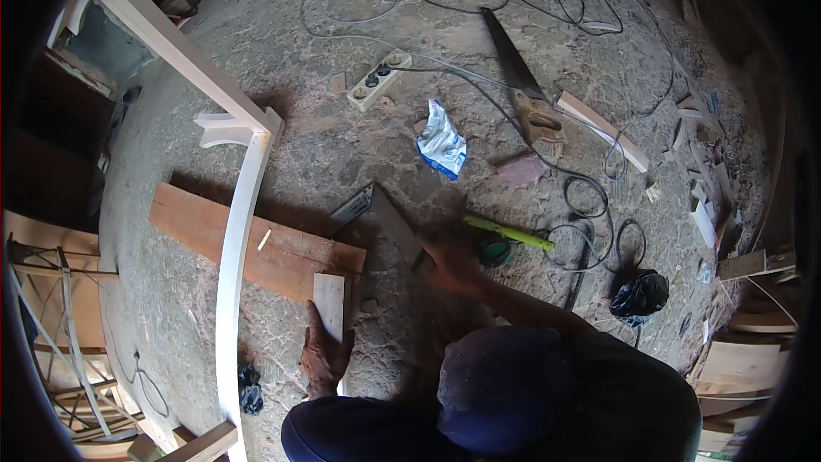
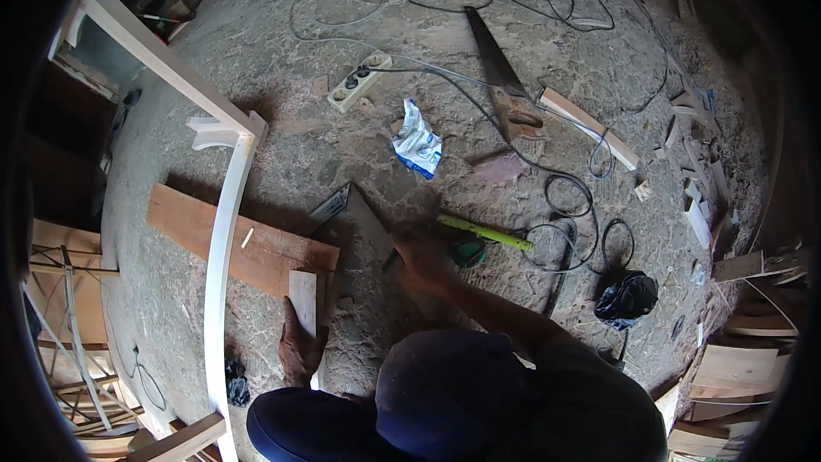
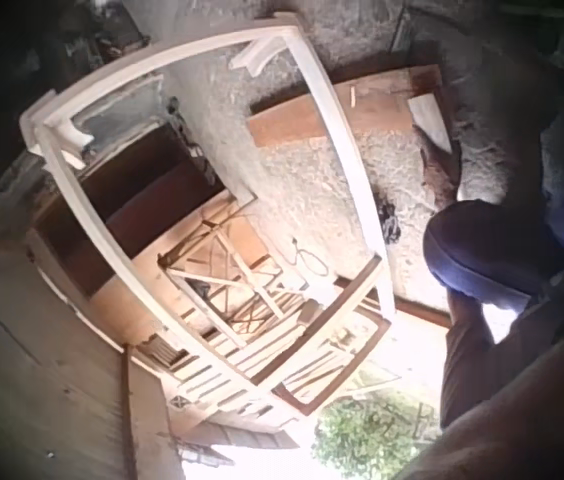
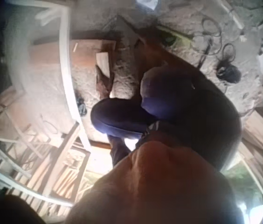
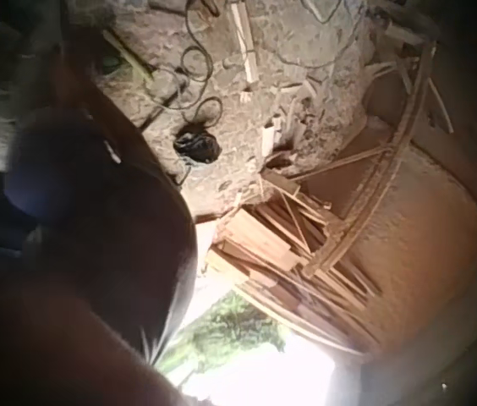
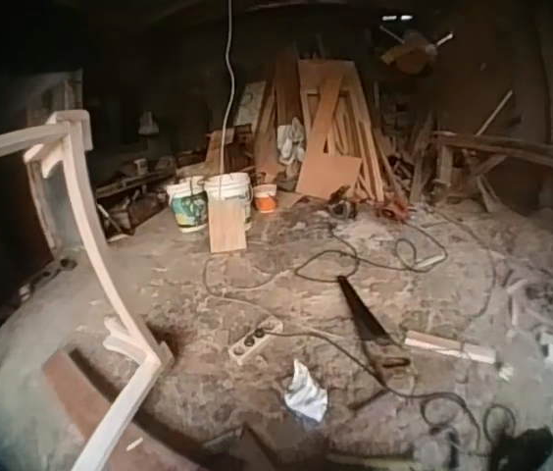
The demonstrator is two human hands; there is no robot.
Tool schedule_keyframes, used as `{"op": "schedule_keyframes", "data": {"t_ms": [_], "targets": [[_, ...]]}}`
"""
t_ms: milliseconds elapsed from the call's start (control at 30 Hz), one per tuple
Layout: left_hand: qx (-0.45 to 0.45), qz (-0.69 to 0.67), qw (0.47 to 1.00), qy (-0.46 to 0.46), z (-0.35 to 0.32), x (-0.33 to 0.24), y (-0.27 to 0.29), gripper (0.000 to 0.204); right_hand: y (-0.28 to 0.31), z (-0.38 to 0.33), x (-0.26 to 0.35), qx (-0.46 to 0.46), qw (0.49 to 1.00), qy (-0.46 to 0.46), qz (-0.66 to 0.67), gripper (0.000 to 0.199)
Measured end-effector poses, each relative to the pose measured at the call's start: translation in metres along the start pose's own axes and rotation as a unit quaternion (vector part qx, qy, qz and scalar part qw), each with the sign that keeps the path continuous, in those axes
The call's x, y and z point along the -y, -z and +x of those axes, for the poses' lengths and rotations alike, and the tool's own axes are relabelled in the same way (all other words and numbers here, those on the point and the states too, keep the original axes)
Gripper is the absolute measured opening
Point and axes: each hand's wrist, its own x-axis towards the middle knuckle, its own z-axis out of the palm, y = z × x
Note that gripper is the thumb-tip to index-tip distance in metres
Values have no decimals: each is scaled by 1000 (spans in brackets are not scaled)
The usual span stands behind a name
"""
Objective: The person assembles a wooden frame by hammering nails into joints, measuring and marking wood with a square and pencil, sawing a piece of wood, and applying glue to attach a small block to the frame.
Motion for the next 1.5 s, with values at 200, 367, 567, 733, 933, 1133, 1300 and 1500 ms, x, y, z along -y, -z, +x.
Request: {"op": "schedule_keyframes", "data": {"t_ms": [200, 367, 567, 733, 933, 1133, 1300, 1500], "targets": [[-70, -142, 987, -17, -13, 8, 10, 104, 113, 43, 15, 190, 978, -48, 74, 35], [-36, -53, 985, 162, -26, -5, 43, 100, 165, 95, -214, -129, 923, -48, -360, 39], [-75, -71, 964, 246, -111, 53, 29, 98, 184, 158, -338, -57, 857, -141, -492, 61], [-122, -34, 963, 236, -171, 84, 47, 98, 187, 162, -364, -27, 863, -111, -492, 61], [-90, 23, 978, 185, -160, 94, 90, 95, 240, 172, -344, -67, 885, -76, -454, 61], [-24, 70, 996, 42, -85, 77, 121, 100, 217, 187, -231, -144, 956, 117, -228, 61], [18, 161, 984, 77, -66, 48, 150, 93, 176, 100, -83, -97, 995, -29, 11, 49], [-47, 11, 977, 207, -164, 154, 126, 94, 127, 22, -15, -25, 972, 231, 26, 51]]}}
